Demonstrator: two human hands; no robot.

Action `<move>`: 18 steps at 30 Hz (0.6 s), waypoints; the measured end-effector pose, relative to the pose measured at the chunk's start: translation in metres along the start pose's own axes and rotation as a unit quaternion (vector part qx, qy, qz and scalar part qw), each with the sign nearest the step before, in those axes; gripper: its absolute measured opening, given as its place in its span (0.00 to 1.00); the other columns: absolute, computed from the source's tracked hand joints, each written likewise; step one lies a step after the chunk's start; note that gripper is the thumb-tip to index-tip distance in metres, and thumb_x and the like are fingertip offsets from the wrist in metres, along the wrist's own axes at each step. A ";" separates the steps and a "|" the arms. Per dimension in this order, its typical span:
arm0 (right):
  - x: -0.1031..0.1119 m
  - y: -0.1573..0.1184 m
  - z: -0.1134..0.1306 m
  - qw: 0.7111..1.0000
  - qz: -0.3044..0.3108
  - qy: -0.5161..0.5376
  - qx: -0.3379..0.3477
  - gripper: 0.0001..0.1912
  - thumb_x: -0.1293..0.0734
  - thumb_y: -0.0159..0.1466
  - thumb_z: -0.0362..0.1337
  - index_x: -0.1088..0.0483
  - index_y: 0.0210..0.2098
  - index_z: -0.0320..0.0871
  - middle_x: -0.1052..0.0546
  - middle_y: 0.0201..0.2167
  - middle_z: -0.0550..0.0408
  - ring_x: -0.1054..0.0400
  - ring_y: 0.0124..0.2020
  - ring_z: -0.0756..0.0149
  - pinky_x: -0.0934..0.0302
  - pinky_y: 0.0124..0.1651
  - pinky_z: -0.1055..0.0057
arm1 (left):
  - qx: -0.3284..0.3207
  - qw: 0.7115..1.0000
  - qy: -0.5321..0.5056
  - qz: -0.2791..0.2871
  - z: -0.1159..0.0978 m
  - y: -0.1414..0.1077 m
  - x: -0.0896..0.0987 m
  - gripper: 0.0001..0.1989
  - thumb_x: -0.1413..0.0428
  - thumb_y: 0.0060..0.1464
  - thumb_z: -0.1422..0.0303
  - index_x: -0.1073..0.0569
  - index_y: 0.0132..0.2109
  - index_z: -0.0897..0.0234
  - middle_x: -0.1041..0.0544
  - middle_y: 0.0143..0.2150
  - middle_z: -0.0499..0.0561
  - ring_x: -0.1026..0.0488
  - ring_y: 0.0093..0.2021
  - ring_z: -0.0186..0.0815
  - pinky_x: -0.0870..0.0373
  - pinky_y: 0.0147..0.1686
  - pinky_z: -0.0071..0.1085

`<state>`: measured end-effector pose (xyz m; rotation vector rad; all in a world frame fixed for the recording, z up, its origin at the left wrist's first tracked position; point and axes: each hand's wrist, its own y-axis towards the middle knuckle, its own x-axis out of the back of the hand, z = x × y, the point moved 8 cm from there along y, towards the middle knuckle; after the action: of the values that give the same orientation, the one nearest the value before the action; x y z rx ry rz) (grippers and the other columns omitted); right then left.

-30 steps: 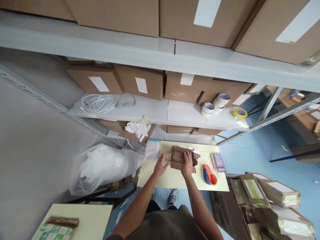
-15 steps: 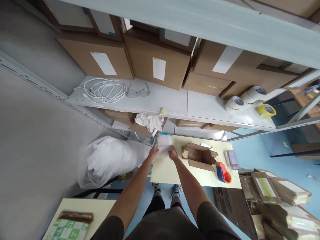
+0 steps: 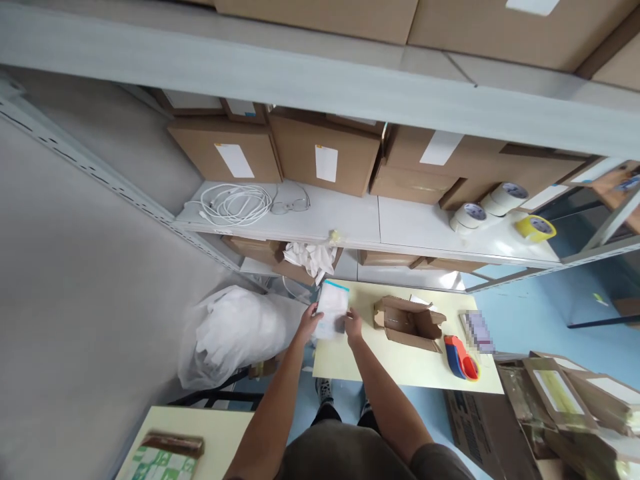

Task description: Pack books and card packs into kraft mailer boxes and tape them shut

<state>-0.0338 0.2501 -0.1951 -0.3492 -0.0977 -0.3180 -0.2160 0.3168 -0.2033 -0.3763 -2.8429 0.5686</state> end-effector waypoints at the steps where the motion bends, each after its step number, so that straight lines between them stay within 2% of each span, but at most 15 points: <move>1: 0.009 -0.003 0.007 0.999 -0.014 0.028 -0.017 0.30 0.31 0.56 0.52 0.25 0.52 0.39 0.17 0.37 0.45 0.22 0.36 0.50 0.26 0.36 0.58 | -0.005 1.000 -0.025 0.010 -0.007 -0.007 0.000 0.24 0.40 0.52 0.66 0.23 0.57 0.62 0.16 0.51 0.56 0.20 0.51 0.45 0.24 0.51 0.38; 3: 0.027 -0.012 0.026 0.996 -0.023 0.074 -0.045 0.29 0.29 0.54 0.51 0.24 0.50 0.40 0.17 0.37 0.45 0.22 0.36 0.53 0.27 0.36 0.62 | -0.014 0.998 -0.053 0.028 -0.025 -0.021 -0.001 0.26 0.40 0.53 0.65 0.25 0.59 0.63 0.17 0.53 0.57 0.20 0.53 0.46 0.23 0.51 0.38; 6: 0.052 -0.028 0.062 0.992 0.019 0.114 -0.047 0.30 0.28 0.53 0.48 0.24 0.53 0.42 0.17 0.43 0.45 0.22 0.41 0.54 0.27 0.40 0.63 | -0.031 0.997 -0.061 0.035 -0.063 -0.040 -0.010 0.31 0.37 0.53 0.64 0.29 0.64 0.63 0.19 0.58 0.59 0.20 0.55 0.48 0.22 0.52 0.39; 9: 0.085 -0.049 0.094 0.991 0.063 0.116 -0.035 0.34 0.29 0.56 0.47 0.28 0.61 0.46 0.17 0.49 0.46 0.22 0.45 0.53 0.27 0.43 0.62 | -0.048 0.995 -0.071 0.050 -0.105 -0.053 -0.039 0.38 0.34 0.50 0.62 0.32 0.67 0.60 0.19 0.57 0.59 0.19 0.52 0.48 0.21 0.50 0.40; 11: 0.116 -0.061 0.107 0.990 0.071 0.123 -0.017 0.37 0.29 0.56 0.46 0.31 0.65 0.48 0.18 0.51 0.47 0.22 0.46 0.53 0.26 0.45 0.61 | -0.060 0.993 -0.083 0.061 -0.129 -0.059 -0.069 0.39 0.32 0.48 0.61 0.33 0.67 0.60 0.18 0.54 0.58 0.18 0.49 0.47 0.21 0.47 0.40; 14: 0.176 -0.069 0.111 0.989 0.042 0.140 0.016 0.41 0.30 0.54 0.43 0.34 0.68 0.47 0.18 0.52 0.47 0.22 0.47 0.51 0.26 0.47 0.60 | -0.071 0.990 -0.095 0.074 -0.156 -0.066 -0.126 0.38 0.30 0.46 0.62 0.30 0.63 0.64 0.17 0.51 0.59 0.17 0.48 0.47 0.21 0.47 0.38; 16: 0.223 -0.068 0.107 0.992 0.013 0.125 0.031 0.43 0.31 0.52 0.40 0.34 0.68 0.45 0.18 0.52 0.47 0.22 0.48 0.50 0.26 0.47 0.60 | -0.054 0.991 -0.096 0.081 -0.161 -0.071 -0.168 0.33 0.30 0.48 0.60 0.27 0.58 0.65 0.16 0.48 0.60 0.17 0.48 0.47 0.21 0.46 0.38; 18: 0.269 -0.061 0.102 0.996 -0.004 0.079 0.043 0.45 0.33 0.50 0.37 0.34 0.68 0.45 0.17 0.51 0.48 0.23 0.48 0.50 0.26 0.47 0.60 | -0.016 0.991 -0.098 0.092 -0.157 -0.078 -0.210 0.27 0.32 0.50 0.57 0.25 0.54 0.65 0.16 0.47 0.60 0.17 0.47 0.46 0.21 0.46 0.38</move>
<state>0.1972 0.1537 -0.0400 -0.2367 0.0423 -0.3473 0.0065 0.2406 -0.0644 -0.6271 -3.0276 0.6258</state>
